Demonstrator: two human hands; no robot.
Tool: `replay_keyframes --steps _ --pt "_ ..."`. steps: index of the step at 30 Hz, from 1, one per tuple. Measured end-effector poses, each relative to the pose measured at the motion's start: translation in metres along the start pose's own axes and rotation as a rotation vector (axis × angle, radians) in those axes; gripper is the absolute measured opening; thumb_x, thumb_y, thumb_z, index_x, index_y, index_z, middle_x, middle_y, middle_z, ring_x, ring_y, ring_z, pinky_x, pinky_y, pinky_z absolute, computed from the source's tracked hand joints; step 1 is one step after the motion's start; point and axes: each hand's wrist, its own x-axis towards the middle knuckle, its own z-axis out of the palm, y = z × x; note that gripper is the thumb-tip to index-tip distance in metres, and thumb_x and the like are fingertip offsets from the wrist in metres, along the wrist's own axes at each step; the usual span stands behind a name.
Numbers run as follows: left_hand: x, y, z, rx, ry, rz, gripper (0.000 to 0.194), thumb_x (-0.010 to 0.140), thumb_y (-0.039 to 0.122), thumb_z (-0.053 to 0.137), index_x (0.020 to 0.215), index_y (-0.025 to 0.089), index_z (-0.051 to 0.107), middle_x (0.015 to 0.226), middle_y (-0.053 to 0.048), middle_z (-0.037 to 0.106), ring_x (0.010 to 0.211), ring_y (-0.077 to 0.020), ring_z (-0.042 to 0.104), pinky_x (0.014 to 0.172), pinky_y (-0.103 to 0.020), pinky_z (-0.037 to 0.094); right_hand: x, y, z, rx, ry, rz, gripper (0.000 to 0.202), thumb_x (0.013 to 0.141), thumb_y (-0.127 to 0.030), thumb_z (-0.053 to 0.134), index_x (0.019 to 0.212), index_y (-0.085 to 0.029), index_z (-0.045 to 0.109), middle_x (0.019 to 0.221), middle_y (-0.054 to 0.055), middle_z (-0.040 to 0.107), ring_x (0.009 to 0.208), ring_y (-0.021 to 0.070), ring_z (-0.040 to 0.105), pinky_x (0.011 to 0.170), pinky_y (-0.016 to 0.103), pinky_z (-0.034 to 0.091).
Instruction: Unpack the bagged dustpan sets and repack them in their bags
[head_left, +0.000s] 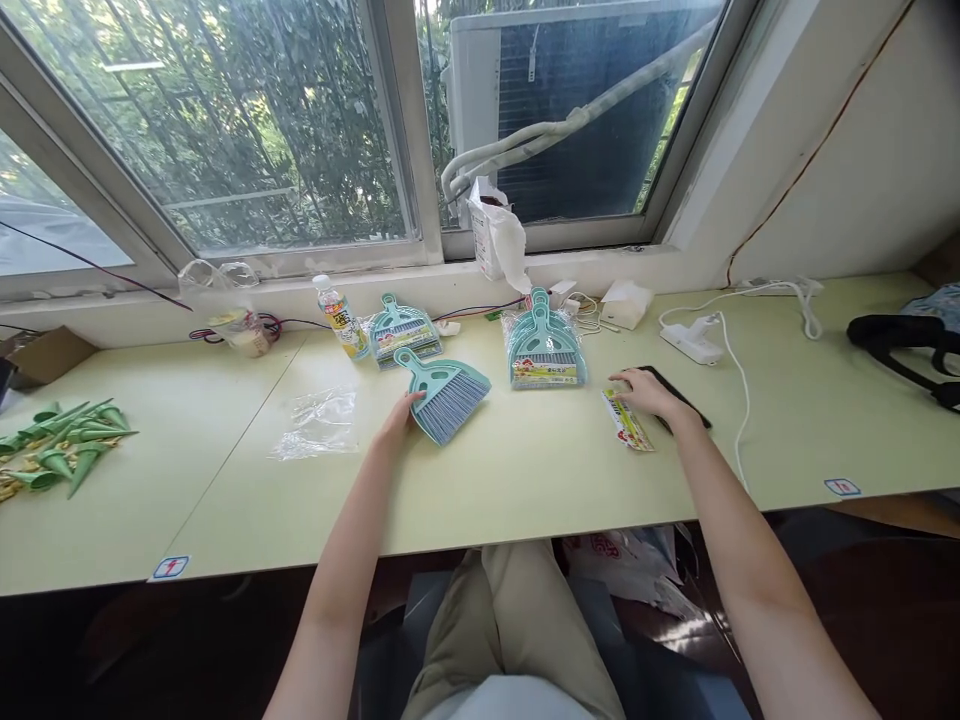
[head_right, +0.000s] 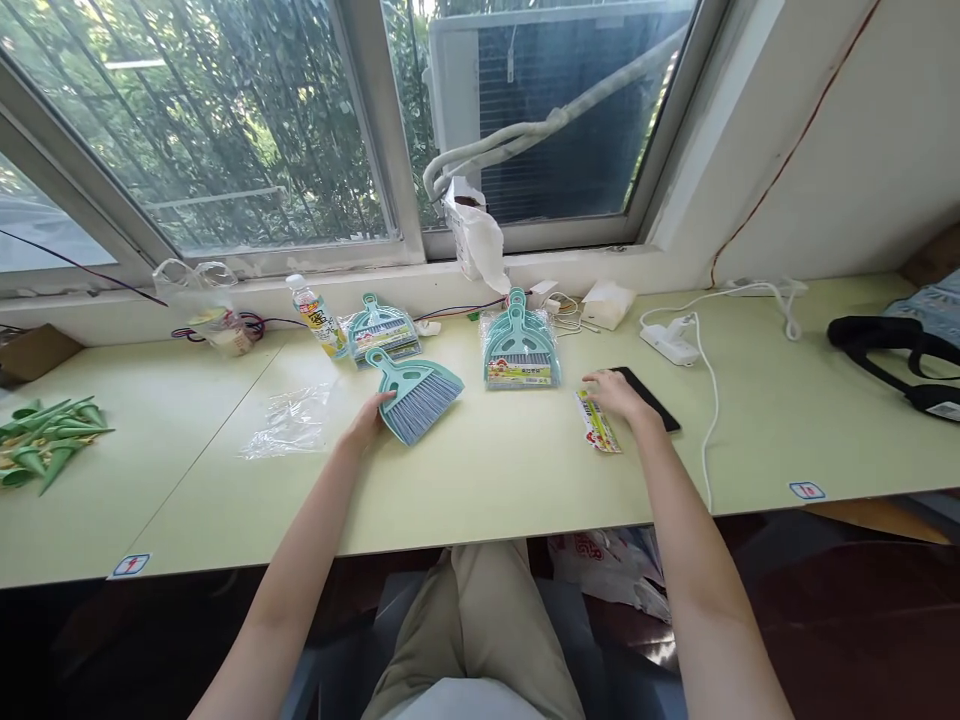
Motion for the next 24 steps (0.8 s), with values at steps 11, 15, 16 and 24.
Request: replay_keyframes --steps 11,15,16,24 --pt "-0.018 0.005 0.002 0.150 -0.132 0.113 0.055 0.063 0.029 0.077 0.113 0.021 0.054 0.115 -0.007 0.062 0.103 -0.0213 0.062 0.085 -0.030 0.053 0.008 0.017 -0.002 -0.031 -0.212 -0.023 0.018 0.059 -0.019 0.073 0.075 -0.019 0.063 0.089 0.006 0.067 0.087 0.0205 0.061 0.072 0.027 0.042" --pt "-0.016 0.002 0.001 0.139 -0.140 0.117 0.056 0.064 0.030 0.076 0.114 0.022 0.052 0.116 -0.007 0.062 0.102 -0.0212 0.062 0.085 -0.031 0.053 -0.007 -0.018 -0.016 0.088 -0.361 -0.134 0.012 0.068 -0.028 0.068 0.074 -0.019 0.064 0.081 0.004 0.068 0.084 0.0197 0.062 0.072 0.026 0.043" --pt "-0.016 0.001 0.001 0.137 -0.138 0.112 0.055 0.065 0.030 0.076 0.114 0.021 0.052 0.116 -0.007 0.061 0.102 -0.0214 0.062 0.085 -0.031 0.053 -0.012 -0.035 -0.019 0.178 -0.412 -0.197 0.016 0.070 -0.032 0.067 0.079 -0.019 0.065 0.082 0.004 0.068 0.083 0.0190 0.062 0.072 0.026 0.044" --pt "-0.021 -0.001 0.002 0.081 -0.175 0.168 0.057 0.066 0.032 0.078 0.116 0.021 0.052 0.120 -0.009 0.060 0.104 -0.0228 0.061 0.087 -0.036 0.053 -0.009 -0.216 0.019 0.671 -0.279 -0.415 0.036 0.077 -0.048 0.059 0.092 -0.016 0.063 0.085 0.004 0.067 0.064 0.0125 0.059 0.060 0.023 0.045"
